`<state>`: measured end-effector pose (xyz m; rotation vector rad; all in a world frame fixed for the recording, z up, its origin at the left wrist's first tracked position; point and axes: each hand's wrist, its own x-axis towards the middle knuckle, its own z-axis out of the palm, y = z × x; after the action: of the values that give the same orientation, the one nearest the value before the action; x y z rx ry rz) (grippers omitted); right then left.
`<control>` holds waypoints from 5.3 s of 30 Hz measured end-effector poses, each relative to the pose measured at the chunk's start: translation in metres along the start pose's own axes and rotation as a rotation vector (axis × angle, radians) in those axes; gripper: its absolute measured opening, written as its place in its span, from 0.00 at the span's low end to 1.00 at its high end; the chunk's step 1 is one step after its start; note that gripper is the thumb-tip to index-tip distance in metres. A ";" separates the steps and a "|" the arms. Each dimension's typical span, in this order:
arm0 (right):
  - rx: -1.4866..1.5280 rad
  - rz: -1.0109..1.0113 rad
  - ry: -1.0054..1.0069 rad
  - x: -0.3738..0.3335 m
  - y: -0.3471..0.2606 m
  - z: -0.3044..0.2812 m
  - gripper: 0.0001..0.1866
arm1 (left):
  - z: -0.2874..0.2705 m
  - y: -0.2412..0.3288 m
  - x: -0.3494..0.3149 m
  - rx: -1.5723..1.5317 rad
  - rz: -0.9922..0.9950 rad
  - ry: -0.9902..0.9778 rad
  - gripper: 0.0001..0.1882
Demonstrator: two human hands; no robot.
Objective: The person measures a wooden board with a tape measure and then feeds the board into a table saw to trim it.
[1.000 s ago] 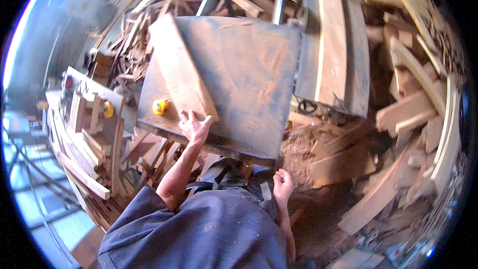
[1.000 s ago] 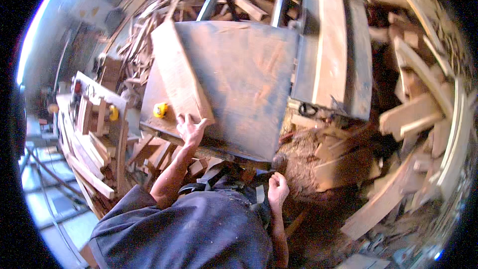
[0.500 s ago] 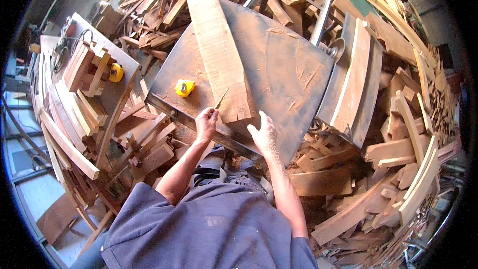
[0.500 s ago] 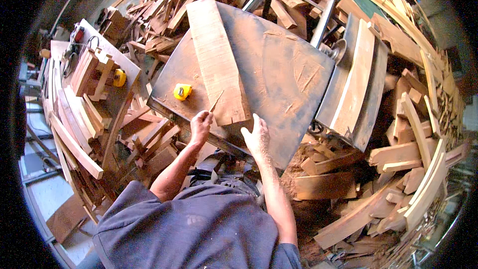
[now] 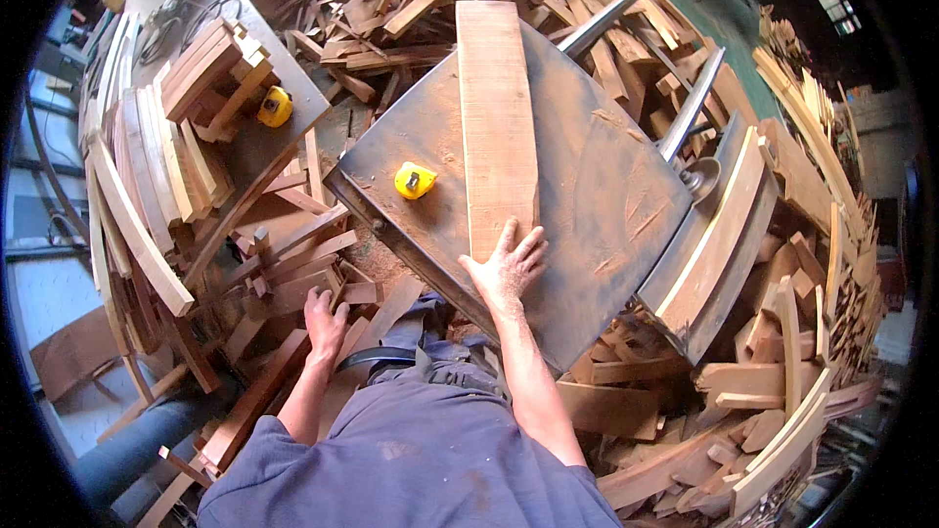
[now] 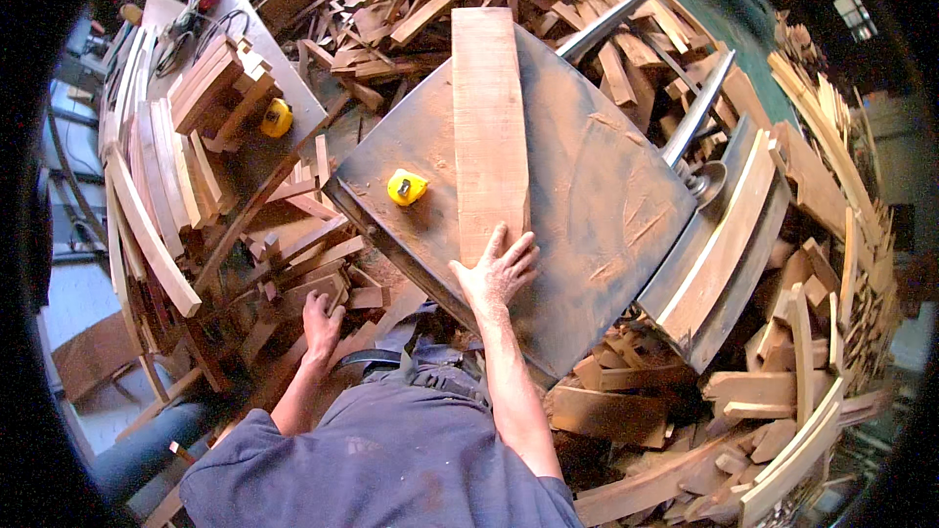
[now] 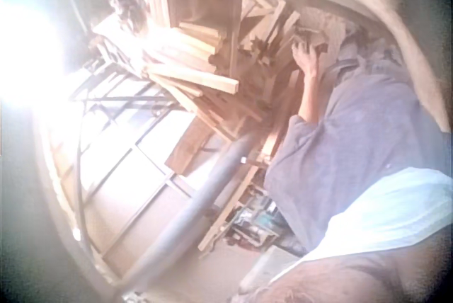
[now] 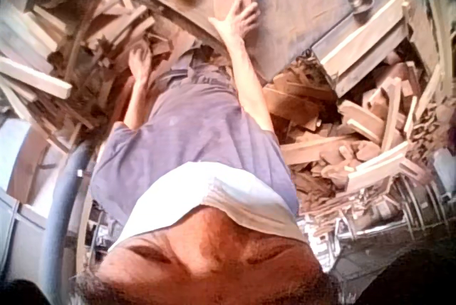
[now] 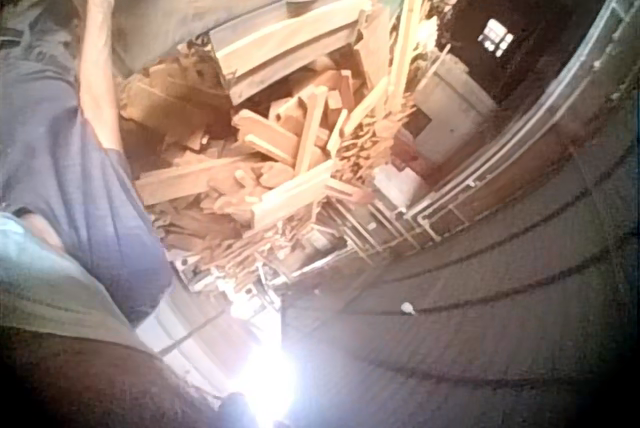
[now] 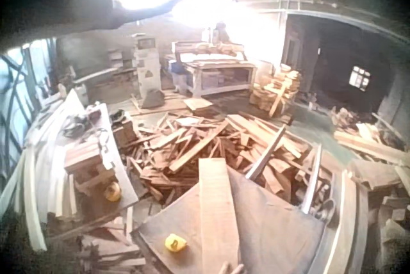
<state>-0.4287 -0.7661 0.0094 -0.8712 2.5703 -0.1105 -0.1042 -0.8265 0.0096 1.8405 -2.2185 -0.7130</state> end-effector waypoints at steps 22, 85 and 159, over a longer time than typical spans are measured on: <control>1.393 -0.034 -0.560 -0.067 0.080 -0.115 0.59 | 0.091 0.188 0.085 -1.114 -0.028 -0.538 0.23; 0.994 0.768 0.250 -0.201 0.229 0.002 0.37 | 0.100 0.174 -0.040 0.124 0.888 -1.125 0.13; 1.580 1.104 0.833 -0.244 0.253 0.101 0.22 | 0.281 0.396 -0.080 -0.353 0.868 -0.692 0.19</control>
<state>-0.3553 -0.4120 -0.0453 1.3036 2.0298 -1.9831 -0.5535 -0.6306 -0.0384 0.3643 -2.6611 -1.5129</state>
